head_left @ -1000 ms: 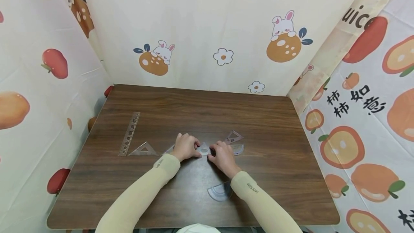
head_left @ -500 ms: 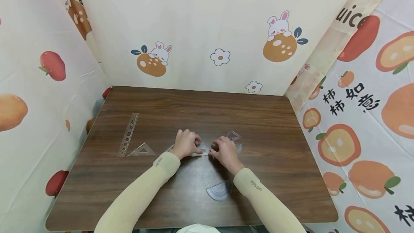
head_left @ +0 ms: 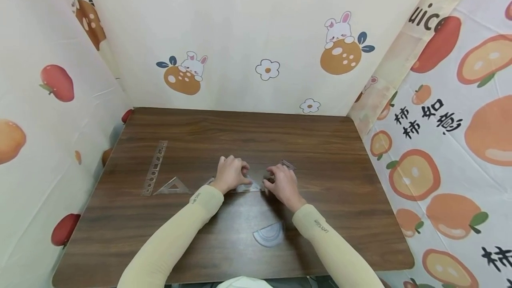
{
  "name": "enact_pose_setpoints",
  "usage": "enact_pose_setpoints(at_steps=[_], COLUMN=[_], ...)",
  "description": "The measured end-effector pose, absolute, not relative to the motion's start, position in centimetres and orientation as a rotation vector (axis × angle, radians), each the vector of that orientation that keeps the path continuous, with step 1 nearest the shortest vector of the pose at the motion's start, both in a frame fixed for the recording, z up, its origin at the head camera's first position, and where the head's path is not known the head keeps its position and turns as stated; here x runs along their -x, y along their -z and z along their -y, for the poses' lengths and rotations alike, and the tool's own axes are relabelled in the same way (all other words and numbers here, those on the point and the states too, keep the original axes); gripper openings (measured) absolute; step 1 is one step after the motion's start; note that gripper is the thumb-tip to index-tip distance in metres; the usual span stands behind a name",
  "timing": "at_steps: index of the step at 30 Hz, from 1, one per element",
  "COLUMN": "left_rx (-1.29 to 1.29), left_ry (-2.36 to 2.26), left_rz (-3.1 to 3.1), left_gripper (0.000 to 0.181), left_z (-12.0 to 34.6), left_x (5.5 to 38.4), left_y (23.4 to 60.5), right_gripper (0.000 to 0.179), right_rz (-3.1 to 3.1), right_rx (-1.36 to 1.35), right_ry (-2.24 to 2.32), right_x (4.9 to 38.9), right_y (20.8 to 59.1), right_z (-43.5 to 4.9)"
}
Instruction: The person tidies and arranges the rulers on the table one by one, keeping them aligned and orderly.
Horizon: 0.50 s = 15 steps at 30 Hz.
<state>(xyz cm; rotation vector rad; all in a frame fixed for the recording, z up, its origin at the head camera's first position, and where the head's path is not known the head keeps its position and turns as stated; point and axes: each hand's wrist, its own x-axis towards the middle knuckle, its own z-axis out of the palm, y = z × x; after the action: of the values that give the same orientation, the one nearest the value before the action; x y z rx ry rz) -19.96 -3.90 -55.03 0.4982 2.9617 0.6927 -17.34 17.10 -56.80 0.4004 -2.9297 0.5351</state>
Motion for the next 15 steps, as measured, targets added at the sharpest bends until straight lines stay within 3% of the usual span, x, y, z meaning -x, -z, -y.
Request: enact_pose_setpoints(at_steps=[15], left_rx=[-0.614], left_ry=[-0.714], left_rz=[-2.995], left_gripper=[0.044], left_z=[0.1], left_x=[20.6], left_y=[54.6], right_gripper=[0.034], right_rz=[2.959], right_rx=[-0.244], right_ry=[-0.551], right_x=[17.7], right_y=[55.9], right_z=[-21.0])
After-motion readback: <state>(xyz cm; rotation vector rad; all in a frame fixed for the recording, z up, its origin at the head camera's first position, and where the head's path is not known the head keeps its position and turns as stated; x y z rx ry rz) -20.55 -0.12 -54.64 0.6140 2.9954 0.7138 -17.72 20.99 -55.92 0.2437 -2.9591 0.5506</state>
